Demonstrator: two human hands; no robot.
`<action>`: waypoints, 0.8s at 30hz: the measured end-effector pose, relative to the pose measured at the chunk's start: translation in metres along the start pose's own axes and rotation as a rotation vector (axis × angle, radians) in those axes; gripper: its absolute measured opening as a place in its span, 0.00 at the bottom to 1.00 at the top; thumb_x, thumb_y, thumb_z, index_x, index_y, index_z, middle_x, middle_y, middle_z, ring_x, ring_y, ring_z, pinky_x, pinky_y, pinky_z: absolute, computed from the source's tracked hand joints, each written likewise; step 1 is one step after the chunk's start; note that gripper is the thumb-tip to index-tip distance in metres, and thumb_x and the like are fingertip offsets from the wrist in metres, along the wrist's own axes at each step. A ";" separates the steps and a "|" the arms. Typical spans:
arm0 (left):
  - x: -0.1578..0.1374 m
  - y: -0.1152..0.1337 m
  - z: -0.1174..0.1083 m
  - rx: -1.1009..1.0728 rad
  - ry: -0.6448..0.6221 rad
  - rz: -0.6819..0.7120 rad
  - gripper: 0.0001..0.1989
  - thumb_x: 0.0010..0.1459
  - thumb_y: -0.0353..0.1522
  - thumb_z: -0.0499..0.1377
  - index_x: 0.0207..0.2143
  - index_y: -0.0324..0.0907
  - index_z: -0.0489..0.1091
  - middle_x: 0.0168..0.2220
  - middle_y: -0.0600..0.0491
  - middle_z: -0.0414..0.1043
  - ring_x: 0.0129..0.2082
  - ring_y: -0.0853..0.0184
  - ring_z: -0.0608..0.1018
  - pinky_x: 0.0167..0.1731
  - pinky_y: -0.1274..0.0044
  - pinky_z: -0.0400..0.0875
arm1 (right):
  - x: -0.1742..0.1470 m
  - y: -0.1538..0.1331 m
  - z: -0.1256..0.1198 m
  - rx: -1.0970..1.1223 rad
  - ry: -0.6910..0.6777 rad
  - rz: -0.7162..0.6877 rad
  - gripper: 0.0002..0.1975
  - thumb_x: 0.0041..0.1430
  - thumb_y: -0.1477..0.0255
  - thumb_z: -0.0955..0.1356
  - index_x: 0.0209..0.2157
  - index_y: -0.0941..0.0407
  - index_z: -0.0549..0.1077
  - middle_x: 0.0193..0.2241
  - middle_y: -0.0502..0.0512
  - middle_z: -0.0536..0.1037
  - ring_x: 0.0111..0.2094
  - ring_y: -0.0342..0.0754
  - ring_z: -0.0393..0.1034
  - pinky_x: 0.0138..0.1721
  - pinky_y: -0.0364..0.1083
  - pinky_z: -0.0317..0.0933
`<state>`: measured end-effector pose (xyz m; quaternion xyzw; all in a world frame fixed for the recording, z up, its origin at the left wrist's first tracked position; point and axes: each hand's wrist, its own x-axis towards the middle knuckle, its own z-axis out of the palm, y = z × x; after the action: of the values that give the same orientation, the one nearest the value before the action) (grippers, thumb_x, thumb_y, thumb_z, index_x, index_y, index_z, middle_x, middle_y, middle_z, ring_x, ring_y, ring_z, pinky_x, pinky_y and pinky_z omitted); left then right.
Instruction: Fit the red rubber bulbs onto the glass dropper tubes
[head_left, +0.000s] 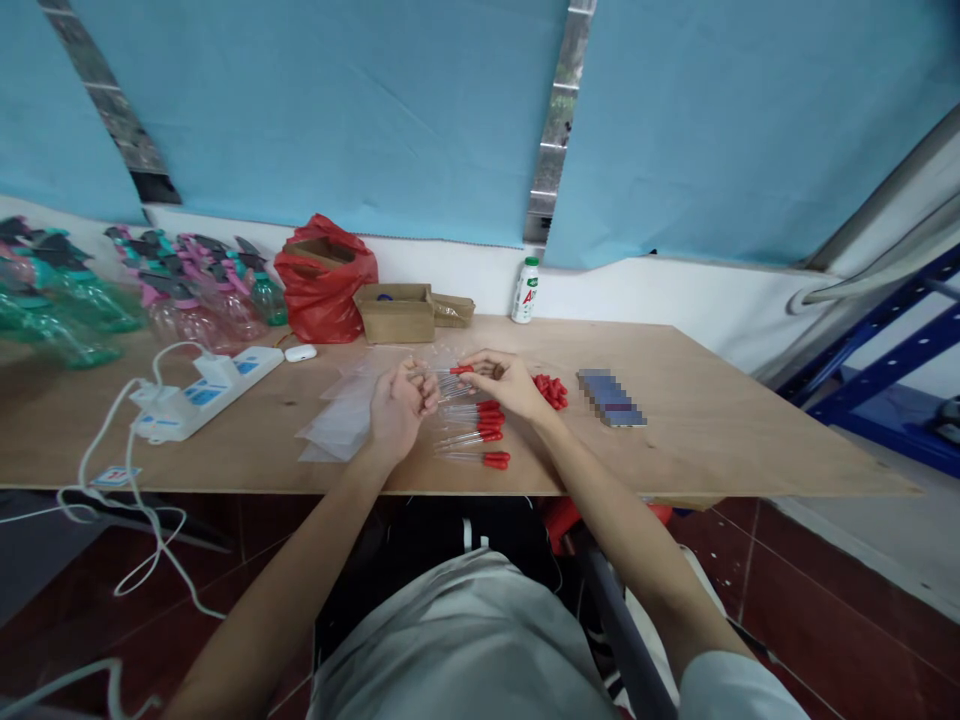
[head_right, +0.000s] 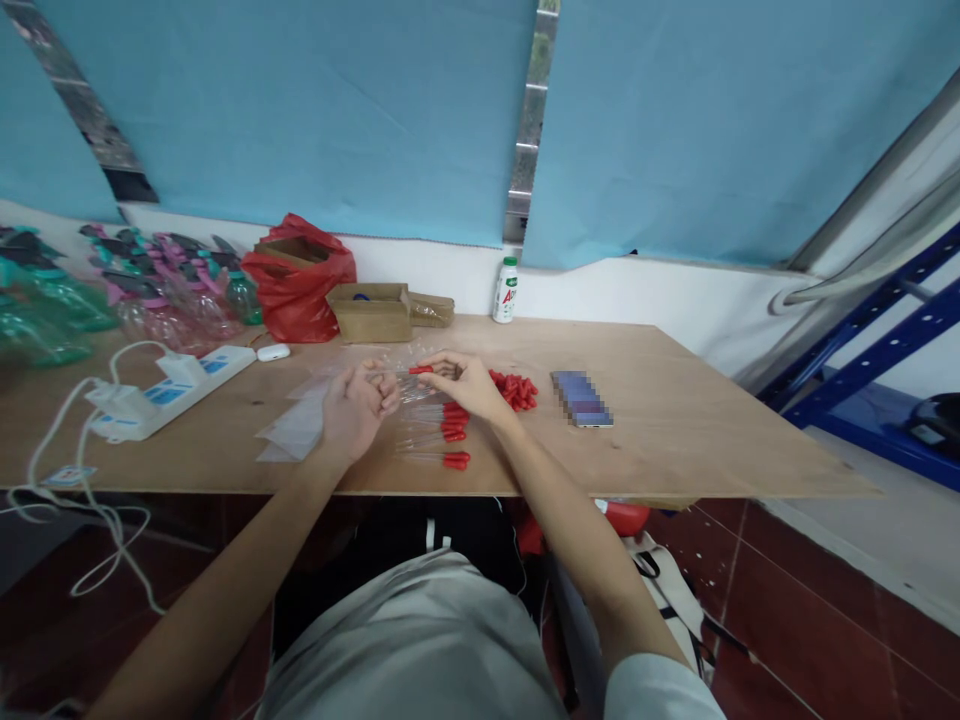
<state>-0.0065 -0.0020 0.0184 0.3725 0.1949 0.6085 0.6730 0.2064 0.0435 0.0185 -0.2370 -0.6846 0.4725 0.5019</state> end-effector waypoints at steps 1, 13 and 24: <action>0.001 0.000 -0.001 -0.006 0.027 0.009 0.14 0.72 0.42 0.48 0.40 0.43 0.67 0.28 0.54 0.62 0.23 0.68 0.66 0.23 0.78 0.62 | 0.000 -0.001 0.000 -0.002 -0.001 -0.002 0.18 0.59 0.60 0.80 0.47 0.54 0.83 0.42 0.56 0.88 0.41 0.51 0.85 0.41 0.47 0.78; 0.006 -0.002 -0.003 0.032 0.202 0.071 0.10 0.71 0.38 0.57 0.37 0.42 0.66 0.30 0.54 0.70 0.21 0.74 0.67 0.21 0.81 0.57 | 0.002 -0.001 -0.008 -0.116 0.044 -0.031 0.20 0.56 0.59 0.81 0.46 0.55 0.84 0.41 0.56 0.87 0.37 0.47 0.80 0.43 0.47 0.73; 0.008 -0.022 -0.018 0.793 0.330 0.318 0.14 0.68 0.35 0.58 0.27 0.42 0.69 0.26 0.55 0.71 0.25 0.69 0.69 0.31 0.76 0.62 | 0.001 -0.010 -0.022 -0.408 -0.072 0.062 0.17 0.59 0.58 0.77 0.40 0.58 0.85 0.29 0.52 0.82 0.29 0.45 0.69 0.33 0.45 0.62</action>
<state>-0.0032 0.0107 -0.0076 0.5247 0.4576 0.6339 0.3368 0.2273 0.0491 0.0285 -0.3375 -0.7761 0.3474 0.4039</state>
